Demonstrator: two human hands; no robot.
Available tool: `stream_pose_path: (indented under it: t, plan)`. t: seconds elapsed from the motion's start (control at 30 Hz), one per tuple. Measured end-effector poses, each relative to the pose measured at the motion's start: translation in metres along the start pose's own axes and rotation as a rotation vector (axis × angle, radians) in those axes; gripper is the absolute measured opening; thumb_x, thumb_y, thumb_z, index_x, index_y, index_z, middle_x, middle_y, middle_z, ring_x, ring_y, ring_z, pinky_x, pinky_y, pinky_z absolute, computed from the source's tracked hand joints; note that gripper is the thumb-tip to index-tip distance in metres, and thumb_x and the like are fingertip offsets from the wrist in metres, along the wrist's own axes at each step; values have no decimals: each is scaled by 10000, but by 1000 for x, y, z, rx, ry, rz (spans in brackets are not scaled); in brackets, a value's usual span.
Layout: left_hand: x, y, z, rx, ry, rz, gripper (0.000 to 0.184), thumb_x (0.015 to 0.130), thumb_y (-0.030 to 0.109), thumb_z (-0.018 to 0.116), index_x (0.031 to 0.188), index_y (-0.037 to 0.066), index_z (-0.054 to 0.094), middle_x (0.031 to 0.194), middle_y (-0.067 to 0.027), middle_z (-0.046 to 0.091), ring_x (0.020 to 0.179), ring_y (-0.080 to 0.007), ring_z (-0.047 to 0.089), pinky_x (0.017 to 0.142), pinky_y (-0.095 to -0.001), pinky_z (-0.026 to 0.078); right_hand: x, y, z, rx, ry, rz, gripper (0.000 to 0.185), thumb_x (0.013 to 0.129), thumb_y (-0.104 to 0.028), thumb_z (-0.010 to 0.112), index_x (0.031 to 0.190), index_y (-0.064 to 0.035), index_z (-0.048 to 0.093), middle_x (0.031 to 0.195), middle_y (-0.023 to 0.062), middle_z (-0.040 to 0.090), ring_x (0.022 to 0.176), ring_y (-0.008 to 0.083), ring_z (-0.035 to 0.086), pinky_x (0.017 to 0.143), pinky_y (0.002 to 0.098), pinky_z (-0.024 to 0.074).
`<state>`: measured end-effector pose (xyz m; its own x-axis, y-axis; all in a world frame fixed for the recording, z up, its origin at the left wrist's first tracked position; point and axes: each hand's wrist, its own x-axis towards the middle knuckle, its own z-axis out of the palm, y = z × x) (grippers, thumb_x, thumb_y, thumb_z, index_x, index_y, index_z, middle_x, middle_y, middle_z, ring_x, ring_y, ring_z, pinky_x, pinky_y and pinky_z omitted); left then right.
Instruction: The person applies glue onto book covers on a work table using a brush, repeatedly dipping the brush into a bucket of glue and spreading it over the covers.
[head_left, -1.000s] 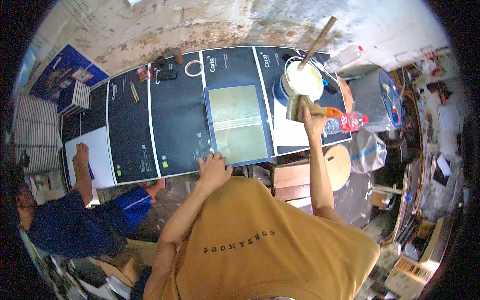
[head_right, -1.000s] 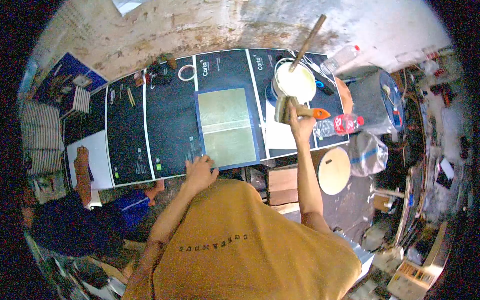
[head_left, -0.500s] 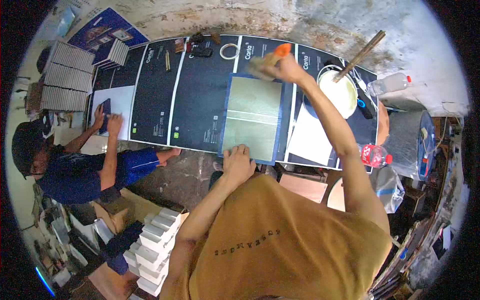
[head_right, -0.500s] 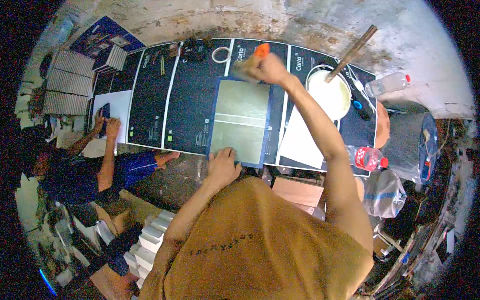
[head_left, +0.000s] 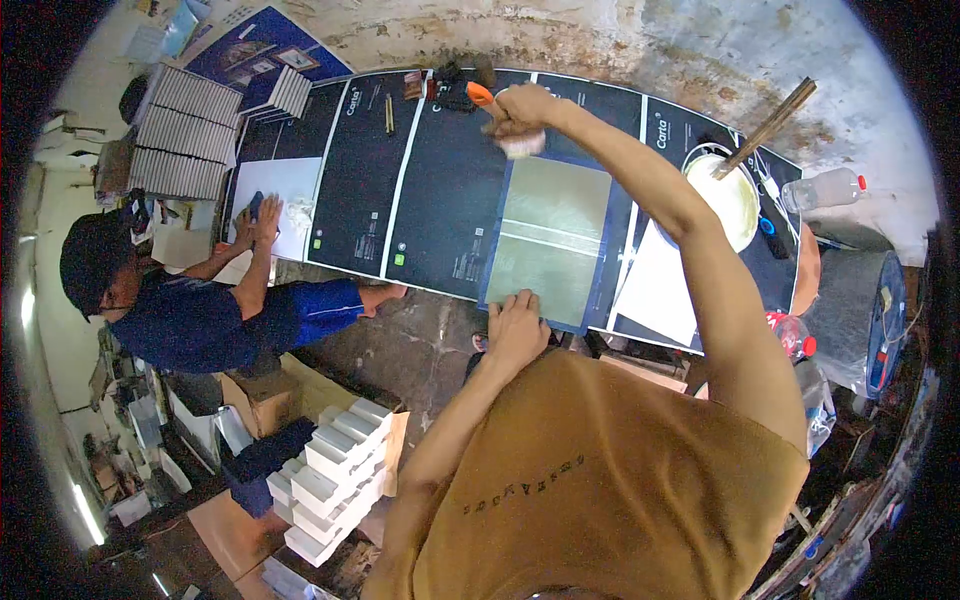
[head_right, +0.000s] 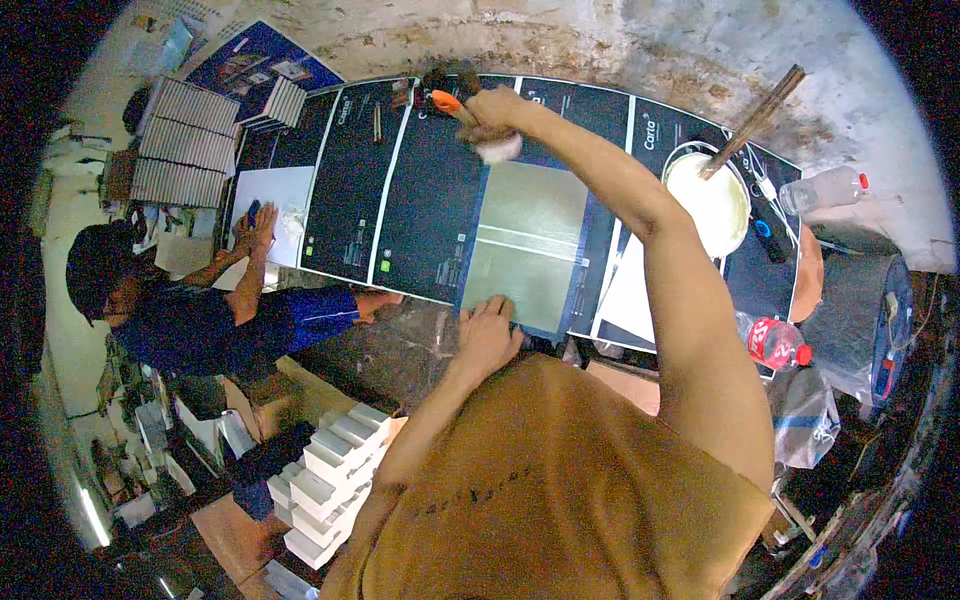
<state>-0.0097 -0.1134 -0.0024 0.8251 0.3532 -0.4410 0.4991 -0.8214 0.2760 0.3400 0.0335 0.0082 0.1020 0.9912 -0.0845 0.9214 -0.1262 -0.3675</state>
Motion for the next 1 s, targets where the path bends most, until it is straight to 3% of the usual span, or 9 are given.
stream_pose_path:
  t: [0.07, 0.13, 0.23, 0.33, 0.37, 0.47, 0.6, 0.8, 1.0]
  plan:
    - [2, -2, 7, -23, 35, 3, 492, 836, 304, 652, 1232, 19, 596, 1295, -136, 566, 1187, -321, 554, 968, -546, 407, 10, -10, -5, -251, -39, -106, 483, 788, -556, 706, 831, -76, 686, 805, 135, 718, 727, 362, 685, 697, 433, 528]
    - [-2, -7, 11, -30, 68, 15, 484, 843, 291, 642, 1227, -1, 592, 1278, -142, 568, 1167, -324, 558, 954, -544, 409, -28, -72, -32, -38, -337, -175, 493, 784, -572, 709, 790, -80, 687, 777, 143, 714, 735, 360, 692, 701, 453, 517]
    - [-1, -6, 11, -33, 112, 52, 469, 858, 265, 622, 1219, -32, 585, 1244, -149, 570, 1137, -323, 557, 922, -534, 413, -25, -62, 50, 252, -405, -579, 463, 791, -565, 714, 790, -102, 716, 788, 134, 717, 762, 346, 695, 702, 473, 504]
    - [-5, -5, 8, -44, 99, 53, 471, 852, 271, 630, 1211, -30, 583, 1233, -151, 566, 1128, -331, 554, 906, -537, 420, -12, -64, 44, -145, -107, -235, 324, 775, -435, 737, 855, -121, 722, 814, 119, 719, 760, 368, 696, 665, 484, 540]
    - [-5, -5, 7, -54, 105, 51, 471, 848, 276, 636, 1203, -30, 584, 1222, -151, 567, 1123, -335, 552, 905, -539, 419, -10, -56, 44, -103, 68, -364, 339, 779, -455, 752, 904, -141, 716, 834, 134, 710, 769, 375, 690, 643, 483, 542]
    - [-3, -12, 10, -91, 212, -16, 522, 818, 321, 673, 1197, -24, 573, 1210, -151, 559, 1114, -342, 541, 904, -546, 411, -38, -70, 29, 66, 224, -429, 319, 788, -453, 743, 894, -153, 715, 807, 132, 702, 786, 364, 693, 680, 493, 538]
    - [-2, -28, -2, -56, 145, -155, 704, 757, 431, 747, 1279, 18, 519, 1265, -164, 527, 1204, -353, 495, 942, -590, 400, -92, -79, 51, 58, -12, -636, 345, 759, -428, 748, 897, -116, 701, 893, 119, 687, 965, 347, 639, 817, 518, 489]
    - [-2, -25, 3, -41, 134, -119, 754, 731, 425, 772, 1287, 14, 471, 1251, -153, 504, 1190, -346, 497, 933, -608, 385, -174, -57, 31, -202, -483, -528, 458, 736, -462, 751, 993, -90, 682, 905, 118, 694, 998, 308, 646, 894, 506, 456]
    - [-3, -23, 1, -54, 143, -105, 726, 741, 374, 777, 1284, -11, 485, 1304, -154, 487, 1196, -334, 486, 944, -604, 355, -192, -45, -10, -237, -745, -289, 434, 755, -536, 753, 733, -105, 701, 792, 118, 724, 764, 337, 698, 696, 485, 539]
